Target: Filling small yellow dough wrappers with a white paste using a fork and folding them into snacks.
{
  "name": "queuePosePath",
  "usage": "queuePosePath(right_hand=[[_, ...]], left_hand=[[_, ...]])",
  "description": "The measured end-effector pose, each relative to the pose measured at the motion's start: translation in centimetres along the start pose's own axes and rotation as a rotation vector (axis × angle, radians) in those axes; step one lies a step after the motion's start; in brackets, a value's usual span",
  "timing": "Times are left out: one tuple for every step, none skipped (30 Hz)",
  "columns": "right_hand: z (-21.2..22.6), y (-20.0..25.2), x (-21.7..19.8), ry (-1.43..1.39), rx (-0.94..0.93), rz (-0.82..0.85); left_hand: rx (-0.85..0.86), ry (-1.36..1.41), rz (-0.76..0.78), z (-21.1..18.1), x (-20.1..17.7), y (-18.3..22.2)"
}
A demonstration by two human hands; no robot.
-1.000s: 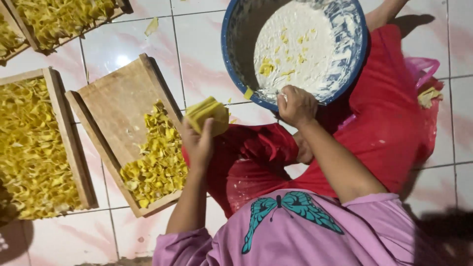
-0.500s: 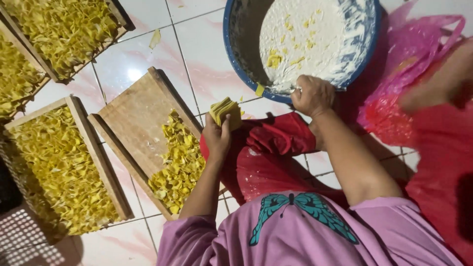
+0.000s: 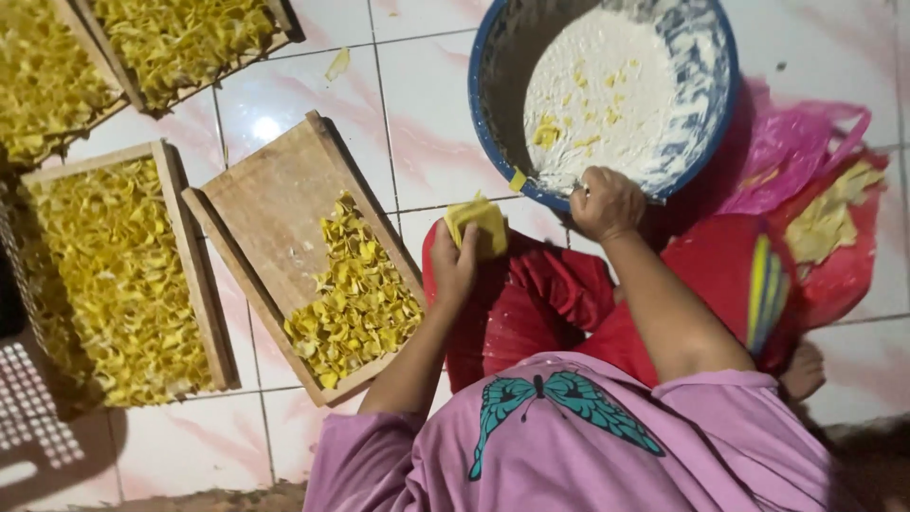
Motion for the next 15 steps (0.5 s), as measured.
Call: queuePosePath(right_hand=[[0.0,-0.1,-0.2,-0.014,0.010,-0.001],[-0.1,-0.2,0.0,-0.013,-0.011,-0.007],[-0.4,-0.3,0.3,-0.025,-0.016,-0.012],[-0.3,0.4,0.5,-0.041,-0.013,-0.007],[-0.1,0.4,0.2,-0.045,-0.026,-0.004],[0.0,0.3,0.1,-0.051,-0.028,-0.028],[0.0,0.3,-0.1,-0.058,-0.031,-0.051],[0.0,0.3,-0.4,-0.060,-0.038,-0.044],[-0.1,0.3,-0.7,-0.102,-0.033,-0.051],[0.0,0.6,-1.0,-0.145,-0.022,-0.056],[0.0,0.8,-1.5,-0.149,-0.024,-0.046],[-0.1,0.8,-1.9,-0.182,-0.018,-0.005],[-0.3,0.8,-2.3,-0.215,-0.012,0.036],[-0.3,1.3,-2.7,-0.213,-0.011,0.043],[-0.4,1.9,-3.0,-0.211,-0.024,0.073]], left_hand=[[-0.062,0.154,-0.007,0.9,0.4,1.2],[-0.057,0.165,-0.025,-0.9,-0.1,2.2],[-0.118,0.198,0.001,-2.6,-0.5,3.3],[-0.188,0.225,0.032,-4.2,-1.1,5.1],[-0.191,0.229,0.020,-4.6,-1.7,5.9],[-0.228,0.156,0.064,-5.0,-2.1,6.5],[-0.266,0.084,0.109,-5.3,-2.5,7.1],[-0.273,0.087,0.102,-4.6,-2.6,7.0],[-0.284,0.000,0.130,-3.8,-2.6,6.9],[-0.298,-0.091,0.161,-3.0,-2.9,6.9],[-0.308,-0.091,0.159,-2.6,-2.8,7.3],[-0.233,-0.262,0.150,-2.4,-2.6,7.4],[-0.156,-0.433,0.141,-2.1,-2.3,7.5],[-0.161,-0.431,0.144,-1.8,-2.2,7.7],[-0.125,-0.459,0.117,-1.4,-2.1,7.8]])
Point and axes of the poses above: each hand's wrist, its own y-axis away from the middle knuckle, its own x-axis out of the palm, z = x × y, the point moved 1 cm from there along -y, towards the middle knuckle, and after that the axes turned 1 degree about -y, right-handed, at the moved point
